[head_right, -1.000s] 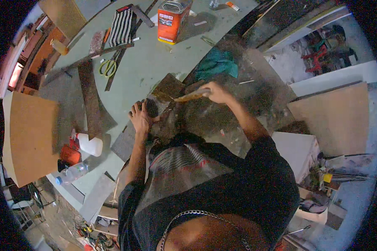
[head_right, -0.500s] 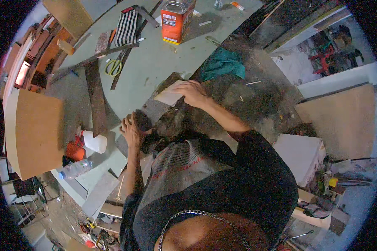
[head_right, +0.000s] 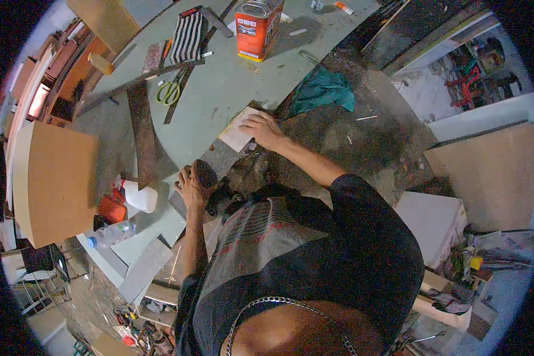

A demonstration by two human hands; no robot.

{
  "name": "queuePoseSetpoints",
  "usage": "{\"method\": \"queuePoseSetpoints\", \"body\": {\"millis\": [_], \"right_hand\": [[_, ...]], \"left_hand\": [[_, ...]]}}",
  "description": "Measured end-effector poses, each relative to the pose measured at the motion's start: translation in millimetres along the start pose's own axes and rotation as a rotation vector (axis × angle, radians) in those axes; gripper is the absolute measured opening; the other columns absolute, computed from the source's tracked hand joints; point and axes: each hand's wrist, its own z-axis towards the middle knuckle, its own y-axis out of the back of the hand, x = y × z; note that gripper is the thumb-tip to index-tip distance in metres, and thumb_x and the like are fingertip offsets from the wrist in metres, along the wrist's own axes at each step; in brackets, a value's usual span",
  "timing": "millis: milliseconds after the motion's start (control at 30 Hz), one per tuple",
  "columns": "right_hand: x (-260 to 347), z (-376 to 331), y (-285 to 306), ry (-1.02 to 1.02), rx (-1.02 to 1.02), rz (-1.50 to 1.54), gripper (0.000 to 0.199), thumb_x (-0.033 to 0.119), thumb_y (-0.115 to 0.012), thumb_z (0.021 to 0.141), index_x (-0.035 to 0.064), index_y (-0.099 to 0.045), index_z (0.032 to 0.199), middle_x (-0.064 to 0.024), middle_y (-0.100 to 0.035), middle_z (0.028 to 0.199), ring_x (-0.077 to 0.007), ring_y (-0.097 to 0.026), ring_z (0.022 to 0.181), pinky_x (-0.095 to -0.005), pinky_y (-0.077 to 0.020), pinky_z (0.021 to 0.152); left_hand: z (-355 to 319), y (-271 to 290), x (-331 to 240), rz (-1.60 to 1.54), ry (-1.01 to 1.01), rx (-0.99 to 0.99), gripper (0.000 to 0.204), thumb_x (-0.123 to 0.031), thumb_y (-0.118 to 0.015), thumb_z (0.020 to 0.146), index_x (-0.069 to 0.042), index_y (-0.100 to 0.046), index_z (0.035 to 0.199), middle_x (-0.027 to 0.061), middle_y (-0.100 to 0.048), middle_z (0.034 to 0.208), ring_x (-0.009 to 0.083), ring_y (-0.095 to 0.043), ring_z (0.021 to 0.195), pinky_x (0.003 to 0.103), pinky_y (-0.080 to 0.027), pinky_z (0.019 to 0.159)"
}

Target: The person applies glue onto strips of material using a scraper card and handles a glue can.

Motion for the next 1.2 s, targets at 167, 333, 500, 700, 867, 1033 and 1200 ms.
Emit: {"method": "queuePoseSetpoints", "body": {"millis": [167,333,500,700,867,1033,1200], "right_hand": [[9,-12,5,0.03,0.072,0.003,0.038,0.005,-0.058,0.078,0.0153,-0.072,0.112,-0.0019,-0.069,0.117,-0.0226,-0.06,0.116,-0.0429,-0.0413,0.105],[34,-28,-2,-0.041,0.04,-0.037,0.041,0.008,-0.062,0.077,0.0139,-0.069,0.116,-0.0012,-0.065,0.124,-0.0228,-0.055,0.121,-0.0441,-0.0383,0.106],[88,-55,9,-0.117,0.13,-0.023,0.044,0.012,-0.064,0.074,0.0138,-0.069,0.118,0.0001,-0.066,0.12,-0.0205,-0.055,0.117,-0.0427,-0.0386,0.101],[116,-27,65,-0.154,0.337,0.253,0.044,-0.001,-0.057,0.071,0.0153,-0.07,0.109,-0.0011,-0.066,0.119,-0.0221,-0.056,0.119,-0.0444,-0.0421,0.097],[57,18,80,-0.485,0.161,0.123,0.052,-0.002,-0.056,0.075,0.0164,-0.068,0.122,-0.0091,-0.069,0.118,-0.0328,-0.065,0.108,-0.0491,-0.0521,0.086],[11,22,54,-0.581,0.246,-0.053,0.051,0.0,-0.059,0.077,0.0185,-0.068,0.123,-0.0112,-0.071,0.112,-0.0344,-0.066,0.103,-0.0491,-0.0521,0.085],[27,39,44,-0.552,0.362,-0.014,0.05,0.002,-0.064,0.075,0.0196,-0.07,0.121,-0.0137,-0.071,0.108,-0.0348,-0.067,0.1,-0.0492,-0.0522,0.085]], "left_hand": [[2,-3,5,-0.007,-0.033,-0.019,0.107,-0.039,-0.094,0.052,-0.017,-0.043,0.143,0.0066,-0.045,0.139,0.0296,-0.043,0.13,0.057,-0.033,0.104],[5,-7,10,-0.003,-0.08,-0.027,0.106,-0.041,-0.094,0.051,-0.017,-0.044,0.141,0.0069,-0.046,0.138,0.0295,-0.044,0.129,0.055,-0.035,0.102],[7,-9,12,0.033,-0.093,-0.044,0.106,-0.043,-0.094,0.05,-0.016,-0.045,0.14,0.0077,-0.047,0.137,0.0295,-0.044,0.128,0.053,-0.035,0.1],[7,-16,18,0.031,-0.102,-0.045,0.108,-0.051,-0.092,0.05,-0.015,-0.044,0.141,0.0089,-0.047,0.139,0.0298,-0.043,0.129,0.053,-0.034,0.102],[3,-18,21,-0.006,-0.068,-0.057,0.112,-0.055,-0.09,0.051,-0.016,-0.042,0.144,0.0097,-0.045,0.144,0.0314,-0.041,0.133,0.055,-0.031,0.107],[2,-12,25,-0.07,-0.099,-0.018,0.115,-0.053,-0.091,0.052,-0.013,-0.039,0.146,0.0104,-0.044,0.145,0.0319,-0.04,0.135,0.056,-0.031,0.109],[1,-17,27,-0.059,-0.095,-0.014,0.115,-0.049,-0.092,0.05,-0.012,-0.039,0.145,0.01,-0.045,0.144,0.0309,-0.04,0.136,0.055,-0.031,0.108]]}}
